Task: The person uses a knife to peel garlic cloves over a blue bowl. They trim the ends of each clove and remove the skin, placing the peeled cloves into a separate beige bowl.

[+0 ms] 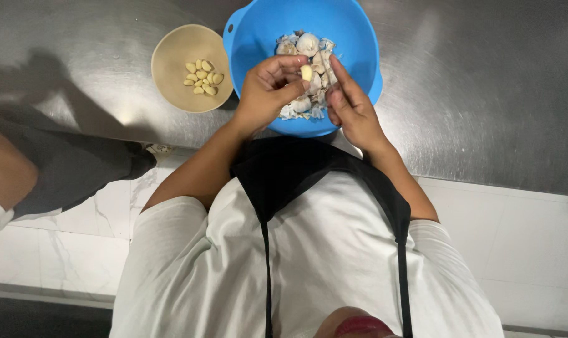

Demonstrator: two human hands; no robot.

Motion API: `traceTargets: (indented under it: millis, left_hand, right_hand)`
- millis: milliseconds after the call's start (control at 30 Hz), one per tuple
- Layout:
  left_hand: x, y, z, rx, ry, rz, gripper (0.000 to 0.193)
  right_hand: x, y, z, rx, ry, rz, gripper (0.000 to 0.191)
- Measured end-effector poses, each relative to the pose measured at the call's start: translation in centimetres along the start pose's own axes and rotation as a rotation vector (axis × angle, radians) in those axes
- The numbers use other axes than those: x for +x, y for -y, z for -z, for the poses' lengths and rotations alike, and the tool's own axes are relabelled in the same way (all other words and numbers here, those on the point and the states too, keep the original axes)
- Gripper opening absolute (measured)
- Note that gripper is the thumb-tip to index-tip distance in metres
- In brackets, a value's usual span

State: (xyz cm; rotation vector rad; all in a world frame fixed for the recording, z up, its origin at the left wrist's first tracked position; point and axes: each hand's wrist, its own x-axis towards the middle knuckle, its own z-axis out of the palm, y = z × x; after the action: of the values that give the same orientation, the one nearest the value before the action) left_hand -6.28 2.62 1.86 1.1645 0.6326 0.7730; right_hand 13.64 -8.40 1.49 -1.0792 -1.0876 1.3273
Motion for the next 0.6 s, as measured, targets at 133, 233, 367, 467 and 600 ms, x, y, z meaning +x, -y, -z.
traceTargets:
  millis: [133, 233, 367, 467, 600]
  left_hand:
    - [0.1, 0.5, 0.1, -0.158, 0.033, 0.005, 0.035]
    - [0.5, 0.8, 0.1, -0.189, 0.042, -0.015, 0.034]
    - [0.5, 0.9, 0.0, -0.206, 0.028, 0.009, 0.033]
    - [0.3, 0.8, -0.3, -0.223, 0.025, 0.016, 0.033]
    - [0.3, 0.4, -0.3, -0.131, -0.007, 0.033, 0.034]
  right_hand:
    - [-0.1, 1.2, -0.6, -0.172, 0.099, 0.076, 0.065]
    - [0.0, 1.5, -0.9, -0.347, 0.098, 0.224, 0.059]
    - [0.0, 1.1, -0.9, -0.543, 0.017, 0.194, 0.057]
    - [-0.3, 0.5, -0.8, -0.617, -0.034, 0.158, 0.056]
    - [0.0, 0.2, -0.6, -0.399, -0.061, 0.168, 0.053]
